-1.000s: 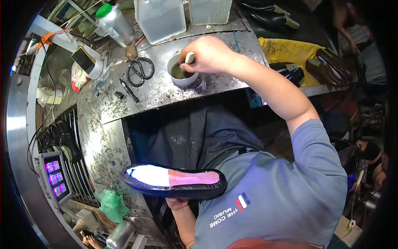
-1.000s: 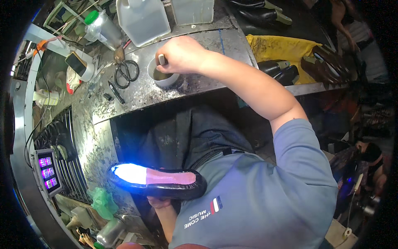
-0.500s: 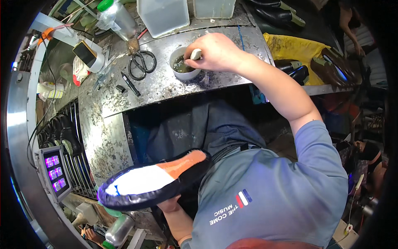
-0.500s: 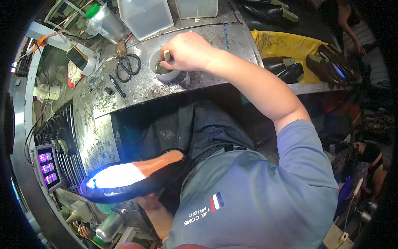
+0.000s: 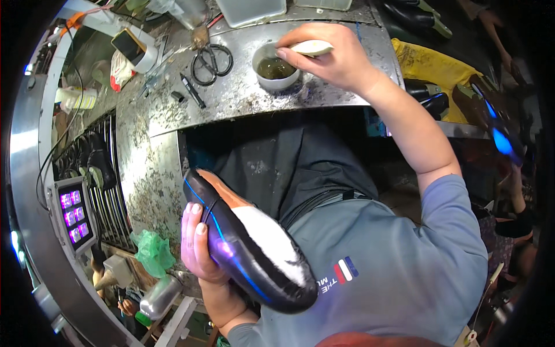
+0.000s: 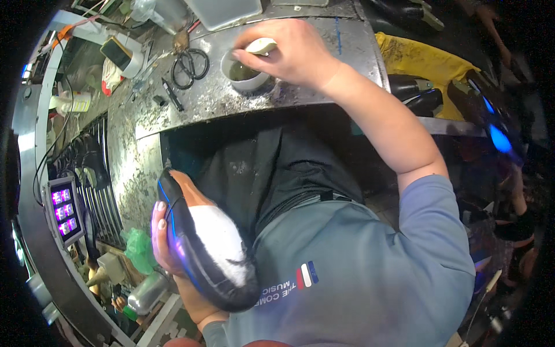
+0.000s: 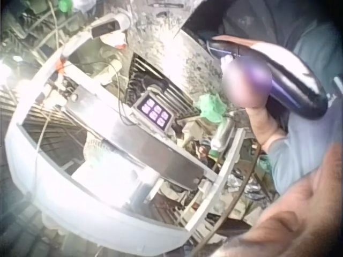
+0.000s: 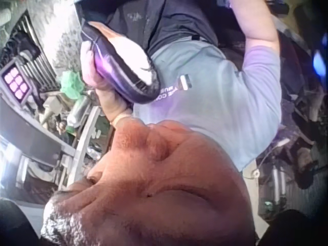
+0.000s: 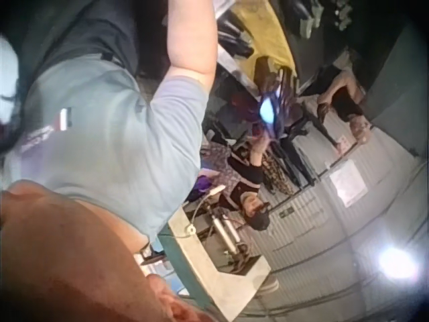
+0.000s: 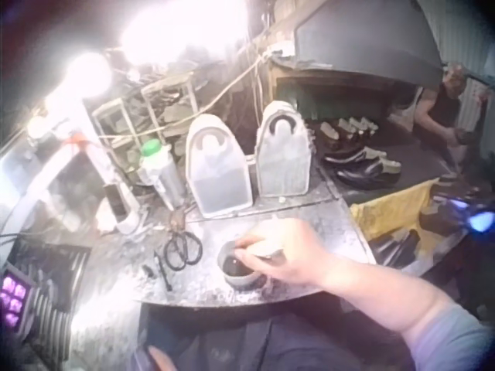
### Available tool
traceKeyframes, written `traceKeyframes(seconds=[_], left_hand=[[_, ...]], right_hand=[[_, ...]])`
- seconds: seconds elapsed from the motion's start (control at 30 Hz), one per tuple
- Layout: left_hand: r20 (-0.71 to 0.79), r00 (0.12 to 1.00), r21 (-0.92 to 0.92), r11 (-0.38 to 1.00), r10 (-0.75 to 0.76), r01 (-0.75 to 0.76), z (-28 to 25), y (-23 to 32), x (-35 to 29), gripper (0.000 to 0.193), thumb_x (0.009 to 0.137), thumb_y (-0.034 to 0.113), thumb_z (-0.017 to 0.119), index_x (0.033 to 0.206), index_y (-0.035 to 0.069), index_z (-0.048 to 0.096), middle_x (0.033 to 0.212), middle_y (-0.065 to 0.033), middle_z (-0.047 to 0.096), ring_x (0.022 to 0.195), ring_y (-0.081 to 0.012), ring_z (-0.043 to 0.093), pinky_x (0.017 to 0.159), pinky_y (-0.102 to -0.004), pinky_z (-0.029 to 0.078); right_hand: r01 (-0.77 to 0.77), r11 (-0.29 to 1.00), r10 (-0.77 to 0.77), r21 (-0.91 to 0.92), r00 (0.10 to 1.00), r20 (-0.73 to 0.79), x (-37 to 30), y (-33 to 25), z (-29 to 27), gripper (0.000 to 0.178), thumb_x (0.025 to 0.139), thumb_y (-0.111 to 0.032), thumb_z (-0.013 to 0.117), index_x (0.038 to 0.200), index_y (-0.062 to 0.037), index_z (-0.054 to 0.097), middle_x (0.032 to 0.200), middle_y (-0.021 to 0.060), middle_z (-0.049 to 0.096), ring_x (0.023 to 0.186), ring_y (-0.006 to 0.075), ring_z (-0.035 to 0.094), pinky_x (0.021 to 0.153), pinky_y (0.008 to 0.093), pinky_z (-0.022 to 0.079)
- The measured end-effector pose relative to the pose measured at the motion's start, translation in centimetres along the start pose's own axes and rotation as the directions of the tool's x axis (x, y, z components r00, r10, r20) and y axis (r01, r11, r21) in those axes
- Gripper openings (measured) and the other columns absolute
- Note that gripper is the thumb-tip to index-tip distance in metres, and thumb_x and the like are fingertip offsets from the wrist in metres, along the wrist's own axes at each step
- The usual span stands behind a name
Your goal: The person repeatedly dips a brush into a small cup of dark liquid and applies it to the sole and edges of several black shoes. They handle each shoe one at a time, rotating it to cover different areas, then place it aside and pick up the next shoe.
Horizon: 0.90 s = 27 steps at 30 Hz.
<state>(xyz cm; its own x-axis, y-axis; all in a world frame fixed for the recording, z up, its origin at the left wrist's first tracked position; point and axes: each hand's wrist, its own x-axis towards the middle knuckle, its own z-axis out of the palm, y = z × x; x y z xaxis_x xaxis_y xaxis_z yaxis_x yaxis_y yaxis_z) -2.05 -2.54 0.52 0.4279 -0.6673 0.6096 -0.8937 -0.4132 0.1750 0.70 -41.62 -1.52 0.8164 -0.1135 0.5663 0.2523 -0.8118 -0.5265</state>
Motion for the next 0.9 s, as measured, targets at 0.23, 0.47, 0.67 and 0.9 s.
traceKeyframes(seconds=[0.23,0.47,0.67,0.9], left_hand=[[0.145,0.987,0.093,0.992,0.074,-0.088,-2.0,-0.1,1.0,0.034,0.102,0.016,0.052,0.133,0.007,0.042,0.129,-0.0259,0.060,0.112,-0.0471,0.064,0.094,-0.0611,0.053],[0.270,0.947,0.089,0.975,0.176,-0.206,-3.5,-0.6,1.8,0.027,0.101,0.011,0.052,0.127,0.008,0.046,0.126,-0.0246,0.062,0.113,-0.0454,0.064,0.095,-0.0616,0.052],[0.386,0.898,0.082,0.961,0.214,-0.264,-4.4,-0.4,2.9,0.026,0.099,0.009,0.056,0.124,0.009,0.048,0.126,-0.0226,0.063,0.114,-0.0438,0.063,0.095,-0.0618,0.052],[0.421,0.871,0.104,0.941,0.251,-0.322,-4.8,0.0,3.5,0.028,0.098,0.011,0.058,0.125,0.010,0.048,0.125,-0.0211,0.064,0.114,-0.0421,0.064,0.096,-0.0611,0.052]], right_hand=[[-0.093,0.937,0.060,0.336,0.993,0.106,-0.8,-1.8,-1.0,0.023,0.088,-0.019,0.077,0.106,-0.0043,0.076,0.097,0.0072,0.074,0.087,0.0134,0.069,0.077,0.0262,0.053],[-0.110,0.737,-0.125,0.667,0.947,0.295,-1.3,-7.1,-1.9,0.023,0.081,-0.011,0.080,0.100,-0.0002,0.074,0.095,0.0099,0.074,0.086,0.0166,0.071,0.077,0.0285,0.055],[-0.007,0.586,-0.285,0.810,0.934,0.214,-1.9,-10.0,0.2,0.012,0.081,-0.010,0.078,0.089,-0.0014,0.074,0.083,0.0104,0.073,0.071,0.0228,0.072,0.065,0.0299,0.058],[-0.114,0.550,-0.231,0.828,0.931,0.282,-1.3,-11.3,1.4,0.016,0.078,-0.017,0.074,0.083,-0.0024,0.073,0.075,0.0096,0.072,0.070,0.0219,0.071,0.065,0.0313,0.055]])
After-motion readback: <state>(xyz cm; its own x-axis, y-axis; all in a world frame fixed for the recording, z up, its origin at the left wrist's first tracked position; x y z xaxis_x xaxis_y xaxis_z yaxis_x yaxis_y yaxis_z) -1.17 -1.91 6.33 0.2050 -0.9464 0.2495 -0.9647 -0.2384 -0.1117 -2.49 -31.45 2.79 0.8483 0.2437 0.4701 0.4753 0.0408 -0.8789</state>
